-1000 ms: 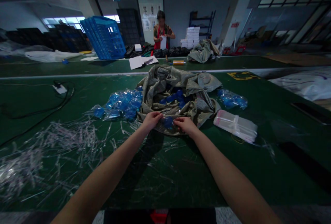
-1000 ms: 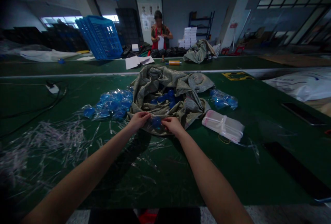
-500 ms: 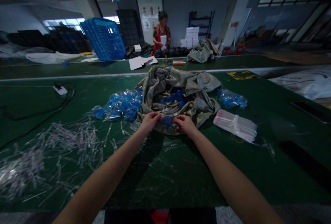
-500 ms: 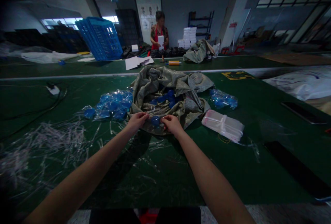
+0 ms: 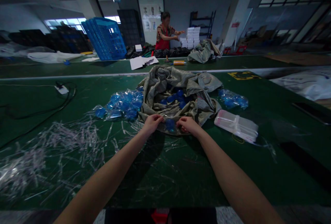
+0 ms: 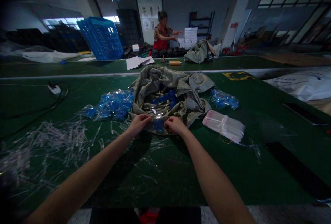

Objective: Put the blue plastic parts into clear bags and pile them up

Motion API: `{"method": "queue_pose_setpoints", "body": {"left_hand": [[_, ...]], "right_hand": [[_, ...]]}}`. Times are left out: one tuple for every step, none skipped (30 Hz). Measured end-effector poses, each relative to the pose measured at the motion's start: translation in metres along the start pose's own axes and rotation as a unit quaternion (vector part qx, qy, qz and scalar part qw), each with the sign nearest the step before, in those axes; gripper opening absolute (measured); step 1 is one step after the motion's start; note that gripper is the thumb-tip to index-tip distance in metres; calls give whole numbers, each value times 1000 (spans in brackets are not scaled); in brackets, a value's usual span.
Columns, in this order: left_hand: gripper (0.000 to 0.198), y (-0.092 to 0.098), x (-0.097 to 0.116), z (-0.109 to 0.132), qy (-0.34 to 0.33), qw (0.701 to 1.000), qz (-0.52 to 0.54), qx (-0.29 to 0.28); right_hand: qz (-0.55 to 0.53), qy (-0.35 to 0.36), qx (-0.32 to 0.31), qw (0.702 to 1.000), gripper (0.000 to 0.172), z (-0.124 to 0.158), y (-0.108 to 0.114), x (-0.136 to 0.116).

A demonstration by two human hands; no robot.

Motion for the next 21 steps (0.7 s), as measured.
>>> {"method": "queue_pose_setpoints", "body": {"left_hand": [[31, 0, 0, 0, -2, 1000, -3, -1], [30, 0, 0, -1, -5, 1000, -8, -2], [29, 0, 0, -1, -6, 1000, -12, -2], [29, 1, 0, -2, -8, 1000, -14, -3], [28, 1, 0, -3, -9, 1000, -14, -6], [28, 1, 0, -3, -9, 1000, -12, -8], [28, 1, 1, -4, -10, 1000, -8, -10], [27, 2, 1, -4, -10, 1000, -4, -11], [27, 2, 2, -4, -12, 1000, -3, -12], [26, 3, 3, -4, -14, 1000, -4, -12], [26, 3, 4, -4, -16, 1000, -5, -12], [26, 4, 5, -3, -18, 1000, -7, -11], [26, 5, 5, -3, -19, 1000, -9, -11], [27, 6, 4, -2, -19, 1000, -11, -10], [28, 7, 4, -1, -18, 1000, -13, -6], [28, 8, 4, 1, -19, 1000, -19, 0], [28, 9, 4, 2, -20, 999, -27, 7], [28, 10, 4, 3, -19, 999, -33, 12], [26, 12, 4, 3, -12, 999, -33, 19], [25, 14, 3, 3, 4, 999, -26, 27], [24, 16, 1, 3, 25, 999, -16, 35]], "right_hand": [[3, -3, 4, 1000, 11, 0, 1, 0], [6, -3, 13, 1000, 13, 0, 3, -1], [8, 0, 25, 1000, 15, 0, 5, -2], [10, 3, 39, 999, 18, 0, 8, -3], [13, 8, 54, 998, 20, -1, 10, -5], [16, 12, 68, 998, 22, -3, 12, -7], [18, 16, 79, 997, 23, -5, 13, -8], [19, 21, 90, 996, 24, -7, 14, -10], [20, 26, 100, 994, 25, -9, 14, -11], [20, 33, 107, 993, 25, -11, 15, -12], [20, 41, 112, 993, 24, -12, 14, -14], [20, 50, 114, 992, 22, -13, 14, -15], [23, 59, 112, 992, 19, -14, 13, -17], [26, 67, 107, 992, 16, -14, 12, -17], [32, 75, 102, 991, 14, -13, 12, -18], [39, 83, 98, 991, 13, -13, 11, -18], [47, 90, 94, 990, 13, -12, 11, -18], [54, 96, 92, 990, 12, -12, 11, -18], [64, 105, 92, 988, 12, -11, 11, -18], [78, 115, 96, 986, 12, -10, 11, -18], [95, 127, 104, 982, 12, -9, 12, -19]]}}
Point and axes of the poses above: each hand's wrist, its own z-axis away from the middle knuckle, its own y-axis out of the back of the hand, x = y × z, the point moved 7 cm from there along -z, towards the middle knuckle, and after that the axes turned 13 degrees about -x, right-handed, at the moved point
